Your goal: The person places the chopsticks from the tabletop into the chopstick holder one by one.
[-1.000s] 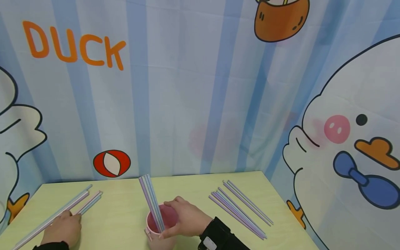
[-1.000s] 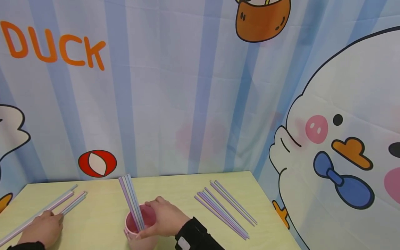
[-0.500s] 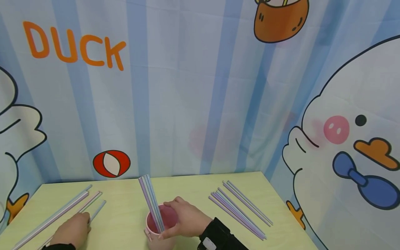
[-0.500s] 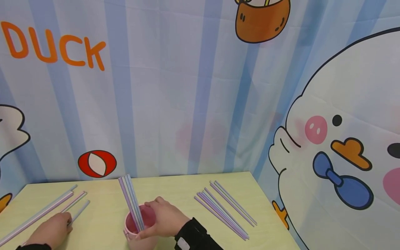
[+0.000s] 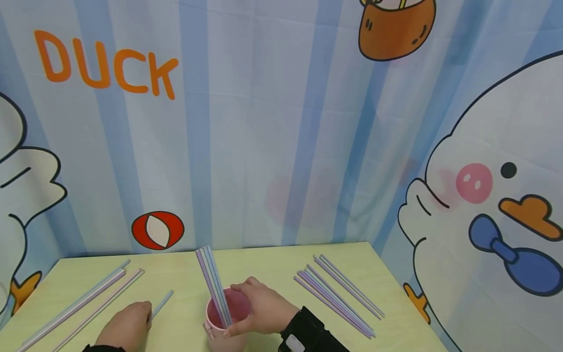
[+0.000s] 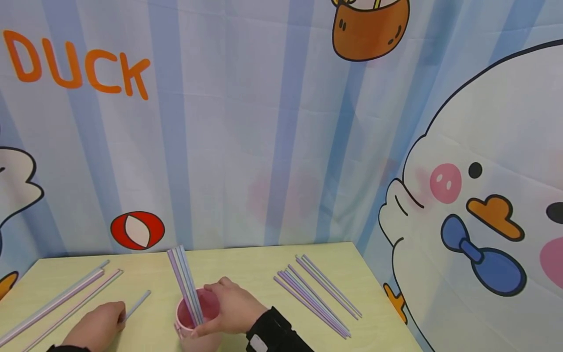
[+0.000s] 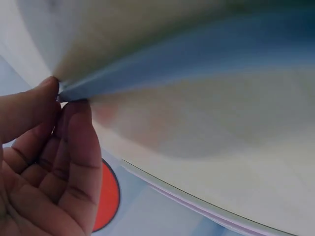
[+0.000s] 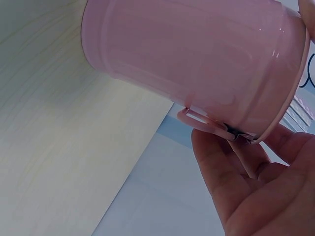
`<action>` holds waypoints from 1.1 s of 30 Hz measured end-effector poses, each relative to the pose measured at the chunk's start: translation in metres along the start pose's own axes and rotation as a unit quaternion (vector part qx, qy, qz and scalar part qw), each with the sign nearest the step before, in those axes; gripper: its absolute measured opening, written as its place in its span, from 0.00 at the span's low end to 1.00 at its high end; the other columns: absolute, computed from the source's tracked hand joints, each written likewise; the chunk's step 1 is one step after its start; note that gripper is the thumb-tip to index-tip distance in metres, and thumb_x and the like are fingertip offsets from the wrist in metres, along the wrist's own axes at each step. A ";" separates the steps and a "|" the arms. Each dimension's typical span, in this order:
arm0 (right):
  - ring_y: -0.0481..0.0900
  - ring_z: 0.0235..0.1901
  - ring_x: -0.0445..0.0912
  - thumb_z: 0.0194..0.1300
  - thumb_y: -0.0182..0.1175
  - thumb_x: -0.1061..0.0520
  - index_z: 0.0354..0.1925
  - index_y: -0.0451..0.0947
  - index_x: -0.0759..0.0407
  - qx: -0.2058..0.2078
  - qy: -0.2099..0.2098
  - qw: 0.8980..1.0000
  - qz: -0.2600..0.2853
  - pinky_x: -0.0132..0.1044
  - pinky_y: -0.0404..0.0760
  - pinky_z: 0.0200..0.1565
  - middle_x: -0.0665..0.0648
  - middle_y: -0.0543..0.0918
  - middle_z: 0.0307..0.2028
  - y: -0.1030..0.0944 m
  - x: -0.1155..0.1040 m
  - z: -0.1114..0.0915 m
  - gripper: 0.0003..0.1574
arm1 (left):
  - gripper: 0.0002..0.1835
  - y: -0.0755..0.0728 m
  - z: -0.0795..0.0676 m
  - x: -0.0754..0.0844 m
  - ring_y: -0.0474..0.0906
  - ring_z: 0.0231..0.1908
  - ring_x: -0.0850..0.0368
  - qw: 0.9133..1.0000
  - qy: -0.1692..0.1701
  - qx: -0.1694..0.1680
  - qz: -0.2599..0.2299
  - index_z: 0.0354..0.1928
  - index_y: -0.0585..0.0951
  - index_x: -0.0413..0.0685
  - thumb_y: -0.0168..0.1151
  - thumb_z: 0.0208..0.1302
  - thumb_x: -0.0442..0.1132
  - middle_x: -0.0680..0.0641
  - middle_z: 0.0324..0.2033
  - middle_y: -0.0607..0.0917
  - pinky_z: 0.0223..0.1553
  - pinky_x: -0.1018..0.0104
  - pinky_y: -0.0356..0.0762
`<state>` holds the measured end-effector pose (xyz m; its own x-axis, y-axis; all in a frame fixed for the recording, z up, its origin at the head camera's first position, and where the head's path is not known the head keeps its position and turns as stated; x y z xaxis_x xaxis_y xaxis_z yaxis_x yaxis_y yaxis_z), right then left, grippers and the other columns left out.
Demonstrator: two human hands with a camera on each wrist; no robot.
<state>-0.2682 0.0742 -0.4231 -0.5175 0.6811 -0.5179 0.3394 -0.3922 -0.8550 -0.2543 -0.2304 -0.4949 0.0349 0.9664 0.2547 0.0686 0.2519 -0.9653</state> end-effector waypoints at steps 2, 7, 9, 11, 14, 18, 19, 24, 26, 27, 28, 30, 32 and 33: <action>0.72 0.43 0.36 0.40 0.70 0.26 0.63 0.68 0.46 0.001 0.000 1.000 0.000 0.32 0.80 0.44 0.45 0.73 0.48 0.000 0.000 0.000 0.55 | 0.09 0.001 0.000 0.005 0.67 0.22 0.55 1.000 0.001 -0.005 -0.001 0.26 0.71 0.45 0.62 0.59 0.31 0.50 0.20 0.72 0.27 0.57 0.71; 0.71 0.43 0.35 0.40 0.70 0.26 0.63 0.68 0.46 0.002 -0.003 1.000 0.003 0.32 0.80 0.44 0.45 0.73 0.48 0.001 0.001 0.000 0.55 | 0.05 0.003 0.000 0.014 0.69 0.24 0.56 0.999 -0.009 -0.030 -0.010 0.33 0.74 0.42 0.61 0.58 0.29 0.50 0.22 0.75 0.29 0.56 0.75; 0.71 0.43 0.35 0.40 0.70 0.26 0.63 0.68 0.46 0.002 -0.005 1.000 0.004 0.32 0.80 0.44 0.45 0.73 0.49 0.002 0.001 0.000 0.55 | 0.07 0.004 0.001 0.014 0.70 0.25 0.56 0.999 -0.015 -0.040 -0.019 0.37 0.74 0.40 0.61 0.58 0.29 0.49 0.24 0.76 0.30 0.56 0.76; 0.71 0.43 0.35 0.40 0.69 0.26 0.63 0.68 0.46 0.001 -0.006 1.000 0.005 0.32 0.80 0.43 0.45 0.73 0.49 0.002 0.001 0.000 0.55 | 0.09 0.003 0.001 0.014 0.71 0.25 0.55 0.998 -0.019 -0.047 -0.029 0.40 0.74 0.39 0.60 0.58 0.28 0.48 0.25 0.77 0.31 0.55 0.76; 0.71 0.42 0.35 0.40 0.69 0.26 0.63 0.68 0.46 0.000 -0.006 1.000 0.006 0.32 0.80 0.43 0.45 0.73 0.49 0.003 0.001 0.000 0.55 | 0.13 -0.002 0.002 0.015 0.71 0.26 0.55 0.998 -0.022 -0.042 -0.039 0.44 0.73 0.37 0.60 0.57 0.30 0.48 0.26 0.78 0.31 0.54 0.77; 0.71 0.42 0.35 0.41 0.70 0.26 0.63 0.68 0.47 0.001 -0.009 1.000 0.004 0.31 0.80 0.43 0.45 0.73 0.48 0.002 0.001 -0.001 0.55 | 0.16 -0.018 0.002 0.020 0.70 0.24 0.56 0.998 -0.011 -0.010 -0.054 0.47 0.71 0.35 0.60 0.57 0.31 0.48 0.24 0.77 0.30 0.56 0.75; 0.71 0.42 0.35 0.41 0.69 0.26 0.64 0.68 0.47 0.002 -0.009 1.000 0.003 0.31 0.80 0.43 0.46 0.73 0.48 0.002 0.001 -0.001 0.55 | 0.17 -0.023 0.002 0.022 0.69 0.24 0.55 0.998 -0.008 -0.004 -0.060 0.48 0.71 0.34 0.60 0.57 0.32 0.48 0.24 0.76 0.29 0.57 0.75; 0.72 0.43 0.35 0.41 0.69 0.26 0.64 0.67 0.48 0.005 -0.012 1.000 0.001 0.31 0.80 0.44 0.46 0.73 0.49 0.002 0.001 -0.001 0.56 | 0.22 -0.044 -0.001 0.029 0.68 0.23 0.56 0.995 -0.006 0.021 -0.094 0.53 0.69 0.31 0.60 0.59 0.34 0.48 0.25 0.75 0.27 0.61 0.71; 0.72 0.43 0.35 0.41 0.69 0.26 0.64 0.67 0.48 0.005 -0.011 1.000 0.001 0.31 0.80 0.43 0.46 0.73 0.49 0.002 0.001 -0.001 0.56 | 0.23 -0.052 -0.003 0.032 0.68 0.23 0.56 0.994 -0.005 0.035 -0.103 0.55 0.69 0.30 0.60 0.60 0.35 0.48 0.26 0.75 0.26 0.61 0.72; 0.72 0.43 0.35 0.41 0.69 0.26 0.64 0.67 0.48 0.005 -0.011 1.000 0.002 0.31 0.80 0.43 0.46 0.73 0.48 0.002 0.001 0.000 0.56 | 0.23 -0.056 -0.004 0.033 0.68 0.24 0.56 0.993 -0.003 0.042 -0.110 0.55 0.69 0.30 0.60 0.60 0.35 0.48 0.26 0.75 0.26 0.62 0.72; 0.72 0.42 0.35 0.41 0.69 0.26 0.64 0.67 0.48 0.005 -0.011 1.000 0.001 0.31 0.80 0.43 0.46 0.73 0.48 0.002 0.001 0.000 0.56 | 0.23 -0.060 -0.005 0.035 0.69 0.25 0.55 0.992 -0.003 0.047 -0.115 0.55 0.69 0.30 0.60 0.60 0.35 0.48 0.27 0.75 0.27 0.62 0.73; 0.72 0.42 0.35 0.40 0.69 0.26 0.64 0.68 0.47 0.005 -0.009 1.000 0.001 0.31 0.80 0.43 0.46 0.73 0.48 0.001 0.001 0.000 0.56 | 0.22 -0.066 -0.006 0.037 0.70 0.27 0.54 0.990 -0.002 0.057 -0.128 0.54 0.70 0.30 0.59 0.60 0.34 0.47 0.28 0.75 0.27 0.61 0.76; 0.72 0.42 0.35 0.40 0.69 0.26 0.64 0.68 0.47 0.005 -0.008 1.000 0.002 0.31 0.80 0.43 0.46 0.73 0.48 0.001 0.001 0.000 0.56 | 0.20 -0.072 -0.008 0.039 0.71 0.29 0.54 0.987 -0.004 0.065 -0.144 0.53 0.71 0.30 0.59 0.61 0.34 0.46 0.30 0.76 0.28 0.61 0.78; 0.72 0.42 0.35 0.40 0.69 0.26 0.64 0.68 0.47 0.005 -0.007 1.000 0.002 0.31 0.80 0.43 0.46 0.73 0.48 0.001 0.001 0.001 0.56 | 0.19 -0.075 -0.009 0.040 0.72 0.30 0.53 0.986 -0.005 0.069 -0.155 0.52 0.71 0.30 0.58 0.61 0.33 0.45 0.31 0.76 0.28 0.61 0.79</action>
<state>-0.2688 0.0742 -0.4250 -0.5278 0.6704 -0.5216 0.3337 -0.4011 -0.8531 -0.2494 -0.2111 -0.4116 0.0243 0.8423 0.5384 -0.0607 0.5388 -0.8402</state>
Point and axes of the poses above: each hand's wrist, its own z-axis towards the middle knuckle, its own y-axis out of the palm, x = y × z, the point moved 2 cm from there along z, towards the middle knuckle
